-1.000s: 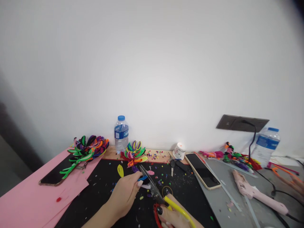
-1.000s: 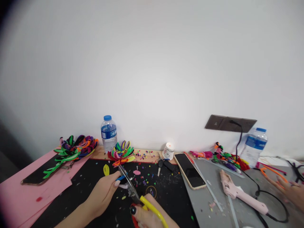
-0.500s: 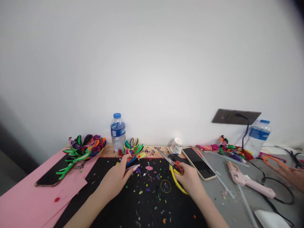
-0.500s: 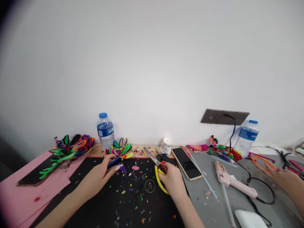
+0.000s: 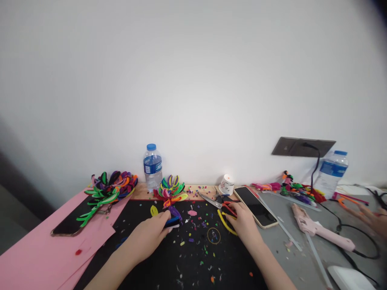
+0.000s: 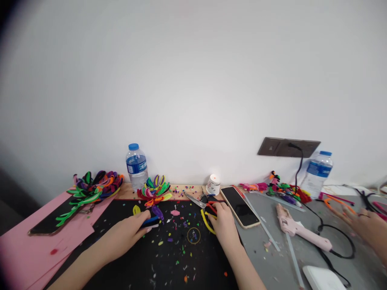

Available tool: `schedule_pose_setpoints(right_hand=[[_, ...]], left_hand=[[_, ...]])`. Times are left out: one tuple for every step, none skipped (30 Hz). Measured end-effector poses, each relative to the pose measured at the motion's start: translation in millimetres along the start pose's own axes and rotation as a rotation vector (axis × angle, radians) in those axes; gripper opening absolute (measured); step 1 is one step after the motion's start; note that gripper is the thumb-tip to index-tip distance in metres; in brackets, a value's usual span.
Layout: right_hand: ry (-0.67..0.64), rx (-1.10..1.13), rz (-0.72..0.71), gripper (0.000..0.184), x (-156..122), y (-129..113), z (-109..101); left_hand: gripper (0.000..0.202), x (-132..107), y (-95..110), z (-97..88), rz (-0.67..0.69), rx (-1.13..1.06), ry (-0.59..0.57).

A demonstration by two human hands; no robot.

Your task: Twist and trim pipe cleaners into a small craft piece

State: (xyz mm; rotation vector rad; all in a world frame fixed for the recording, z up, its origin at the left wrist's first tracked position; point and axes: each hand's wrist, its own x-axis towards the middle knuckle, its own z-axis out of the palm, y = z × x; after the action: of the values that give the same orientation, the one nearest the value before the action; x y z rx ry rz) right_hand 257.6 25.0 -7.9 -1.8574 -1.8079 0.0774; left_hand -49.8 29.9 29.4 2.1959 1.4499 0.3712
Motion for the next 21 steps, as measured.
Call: schedule_pose_setpoints(right_hand=[[0.01, 0.007, -0.013, 0.024, -0.6, -1.5, -0.3], [0.017, 0.017, -0.024, 0.024, -1.3, -3.2, -0.6], [0.021, 0.028, -0.035, 0.024, -1.9, -5.0, -1.0], [0.024, 0.038, -0.046, 0.024, -2.5, -6.7, -1.2], [0.028, 0.047, -0.055, 0.023, -3.0, -8.0, -1.3], [0.032, 0.053, -0.062, 0.022, -3.4, -9.1, -1.2], [0.038, 0.058, -0.069, 0.021, -3.7, -9.8, -0.8], [0.043, 0.062, -0.074, 0.02, -4.0, -10.2, -0.3], [0.048, 0.066, -0.076, 0.019, -4.4, -10.7, 0.3], [0.053, 0.071, -0.077, 0.019, -4.8, -11.2, 1.0], [0.057, 0.076, -0.078, 0.019, -5.3, -11.9, 1.6], [0.063, 0.081, -0.079, 0.019, -5.9, -12.9, 2.1], [0.069, 0.086, -0.08, 0.019, -6.7, -14.2, 2.4], [0.076, 0.089, -0.081, 0.019, -7.5, -15.7, 2.4], [0.085, 0.093, -0.081, 0.018, -8.3, -17.3, 2.3], [0.092, 0.097, -0.083, 0.018, -9.1, -18.8, 2.0], [0.098, 0.101, -0.084, 0.018, -9.9, -20.2, 1.7], [0.102, 0.106, -0.086, 0.018, -10.6, -21.4, 1.4], [0.103, 0.112, -0.088, 0.019, -11.2, -22.3, 1.2], [0.101, 0.118, -0.091, 0.019, -11.7, -23.0, 1.2], [0.097, 0.123, -0.093, 0.019, -12.1, -23.5, 1.3]], left_hand=[[0.014, -1.0, -2.6, 1.6, 0.012, 0.026, 0.004], [0.014, -2.1, -5.1, 3.0, 0.018, 0.052, 0.007], [0.014, -3.3, -7.5, 4.0, 0.021, 0.081, 0.011], [0.013, -4.4, -9.7, 4.6, 0.022, 0.11, 0.017], [0.013, -5.5, -11.5, 4.9, 0.025, 0.137, 0.022], [0.013, -6.5, -12.9, 4.8, 0.034, 0.156, 0.029], [0.013, -7.1, -14.2, 4.4, 0.046, 0.162, 0.038], [0.013, -7.5, -15.2, 3.8, 0.058, 0.157, 0.05], [0.013, -7.7, -16.1, 3.0, 0.07, 0.143, 0.064], [0.013, -7.5, -16.8, 2.0, 0.079, 0.126, 0.081], [0.012, -7.2, -17.4, 1.0, 0.089, 0.113, 0.099], [0.01, -6.9, -17.8, 0.1, 0.098, 0.105, 0.117], [0.009, -6.6, -17.9, -0.9, 0.11, 0.102, 0.133], [0.008, -6.4, -17.9, -1.7, 0.123, 0.1, 0.148], [0.008, -6.4, -17.6, -2.5, 0.134, 0.098, 0.16], [0.008, -6.5, -17.2, -3.0, 0.142, 0.097, 0.169], [0.009, -6.7, -16.9, -3.4, 0.148, 0.096, 0.177], [0.01, -6.9, -16.7, -3.5, 0.149, 0.098, 0.184], [0.011, -7.0, -16.8, -3.2, 0.148, 0.102, 0.188], [0.012, -6.9, -17.4, -2.6, 0.145, 0.109, 0.189], [0.014, -6.7, -18.5, -1.4, 0.143, 0.116, 0.187]])
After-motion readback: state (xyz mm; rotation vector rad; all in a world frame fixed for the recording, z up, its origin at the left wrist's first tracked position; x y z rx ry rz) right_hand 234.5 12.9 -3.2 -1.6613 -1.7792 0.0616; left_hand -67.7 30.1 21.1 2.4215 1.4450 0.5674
